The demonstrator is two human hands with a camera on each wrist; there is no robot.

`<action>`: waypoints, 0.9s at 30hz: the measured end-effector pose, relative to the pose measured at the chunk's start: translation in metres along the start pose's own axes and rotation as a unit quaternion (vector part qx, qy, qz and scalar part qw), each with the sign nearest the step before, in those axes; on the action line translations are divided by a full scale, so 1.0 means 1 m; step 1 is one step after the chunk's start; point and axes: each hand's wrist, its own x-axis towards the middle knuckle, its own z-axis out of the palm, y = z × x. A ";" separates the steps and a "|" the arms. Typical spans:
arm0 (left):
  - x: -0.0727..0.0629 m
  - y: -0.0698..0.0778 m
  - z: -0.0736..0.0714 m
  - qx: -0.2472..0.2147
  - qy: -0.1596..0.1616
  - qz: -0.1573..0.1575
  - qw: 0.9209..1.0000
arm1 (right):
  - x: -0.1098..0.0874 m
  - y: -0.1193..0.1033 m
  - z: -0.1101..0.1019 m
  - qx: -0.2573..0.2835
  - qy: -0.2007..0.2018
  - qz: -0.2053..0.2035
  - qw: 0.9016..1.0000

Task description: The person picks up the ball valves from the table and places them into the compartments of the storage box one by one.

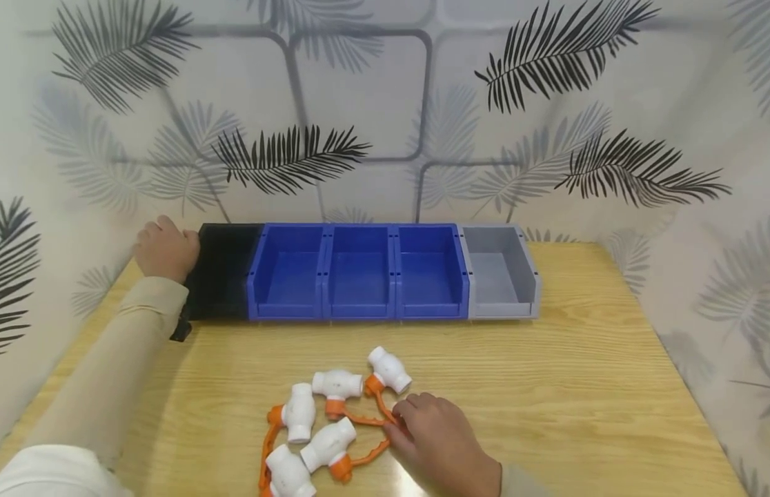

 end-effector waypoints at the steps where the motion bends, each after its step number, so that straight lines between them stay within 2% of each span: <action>1: 0.000 -0.001 0.001 -0.001 -0.001 -0.001 1.000 | 0.000 -0.001 0.000 -0.003 0.000 0.004 1.000; 3: 0.001 -0.001 0.002 -0.004 -0.005 -0.004 1.000 | 0.000 -0.002 0.001 -0.012 -0.002 0.012 1.000; 6: 0.002 -0.002 0.001 -0.004 -0.029 -0.010 1.000 | 0.001 -0.004 0.002 -0.021 -0.006 0.027 0.999; 10: 0.002 0.001 -0.003 -0.001 -0.064 -0.024 0.998 | 0.003 -0.008 0.002 -0.013 -0.016 0.042 0.999; 12: 0.002 0.002 -0.006 -0.002 -0.070 -0.032 0.997 | 0.004 -0.009 0.003 -0.008 -0.019 0.042 0.999; 19: -0.001 0.004 -0.006 -0.008 -0.058 -0.040 0.997 | 0.006 -0.008 0.004 -0.002 -0.030 0.041 0.999; 27: 0.000 0.005 -0.003 -0.009 -0.043 -0.046 0.998 | 0.011 -0.008 0.004 0.026 -0.053 0.080 0.995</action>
